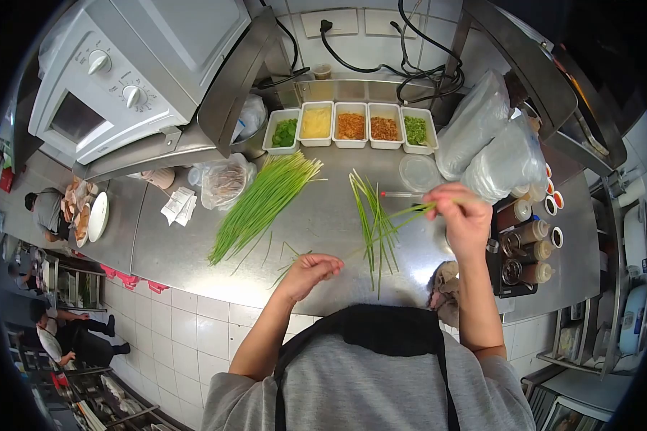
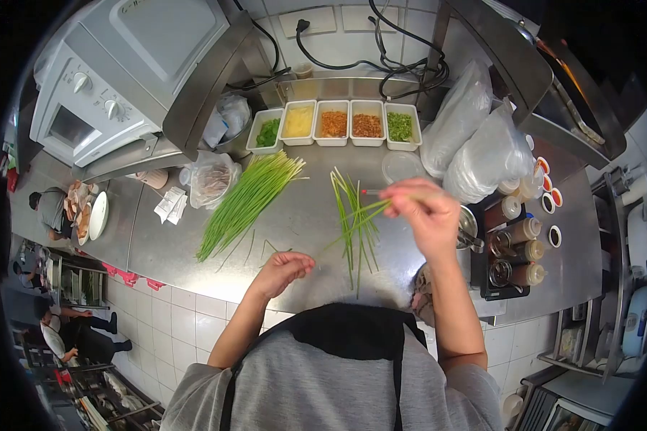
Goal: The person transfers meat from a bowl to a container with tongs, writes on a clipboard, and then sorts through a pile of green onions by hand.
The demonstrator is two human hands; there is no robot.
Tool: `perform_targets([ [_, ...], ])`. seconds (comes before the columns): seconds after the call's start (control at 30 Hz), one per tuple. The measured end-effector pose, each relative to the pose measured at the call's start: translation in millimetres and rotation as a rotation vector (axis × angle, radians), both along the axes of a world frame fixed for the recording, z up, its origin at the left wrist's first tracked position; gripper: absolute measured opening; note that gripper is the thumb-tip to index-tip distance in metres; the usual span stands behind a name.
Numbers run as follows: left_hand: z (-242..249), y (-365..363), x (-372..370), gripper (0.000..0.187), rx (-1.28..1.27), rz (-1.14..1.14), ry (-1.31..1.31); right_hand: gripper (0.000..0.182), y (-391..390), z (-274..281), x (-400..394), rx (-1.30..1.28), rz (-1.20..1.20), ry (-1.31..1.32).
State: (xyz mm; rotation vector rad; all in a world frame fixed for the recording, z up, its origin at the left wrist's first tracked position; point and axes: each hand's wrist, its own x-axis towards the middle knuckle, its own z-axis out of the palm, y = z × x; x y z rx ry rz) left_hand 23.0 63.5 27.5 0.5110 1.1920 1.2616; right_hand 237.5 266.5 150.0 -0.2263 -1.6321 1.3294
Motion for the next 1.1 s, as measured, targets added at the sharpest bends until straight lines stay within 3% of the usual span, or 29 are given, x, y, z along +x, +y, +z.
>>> perform_targets([
  [0.13, -9.2, 6.1, -16.2, 0.015, -0.010, 0.200, -0.033, 0.009, -15.2, 13.6, -10.6, 0.240, 0.142, -0.075],
  [0.27, -25.0, 3.6, -42.9, 0.014, -0.052, 0.398, 0.147, 0.010, -18.1, -2.5, -29.6, -0.166, 0.209, -0.031],
  [0.4, -49.4, -16.7, -65.7, 0.021, -0.185, 0.399, 0.694, 0.019, 6.0, -12.5, -46.6, -0.319, 0.180, -0.317],
  [0.5, -36.8, -13.5, -49.7, 0.025, -0.227, 0.277, 1.547, 0.022, 27.5, -66.3, -74.6, -0.370, 0.125, -0.638],
  [0.53, -34.4, -10.7, -42.0, 0.031, -0.271, 0.191, 1.543, 0.026, 32.0, -85.5, -82.9, -0.196, 0.061, -0.752],
  [0.63, -46.9, 10.4, -3.7, 0.047, -0.048, 0.137, 1.788, 0.043, 30.3, -125.6, -103.2, 0.307, -0.193, -1.003],
  [0.7, -42.2, 25.5, 25.4, 0.054, 0.008, -0.068, 1.732, 0.055, 8.0, -140.3, -112.0, 0.623, -0.412, -1.053],
  [0.73, -40.4, 28.4, 33.6, 0.058, 0.032, -0.169, 1.702, 0.056, 3.4, -148.1, -112.5, 0.626, -0.374, -1.097],
  [0.83, -58.9, 33.4, 34.8, 0.056, -0.007, -0.190, 1.742, 0.057, 0.7, -173.1, -110.5, 0.646, -0.322, -1.164],
  [1.0, -63.8, 11.5, -21.0, 0.056, -0.326, 0.058, 1.818, 0.051, 17.6, -195.3, -92.3, 0.563, -0.498, -1.193],
  [1.1, -66.3, -6.3, -50.6, 0.055, -0.489, 0.072, 1.922, 0.050, 20.4, -183.1, -82.7, 0.515, -0.441, -1.192],
])
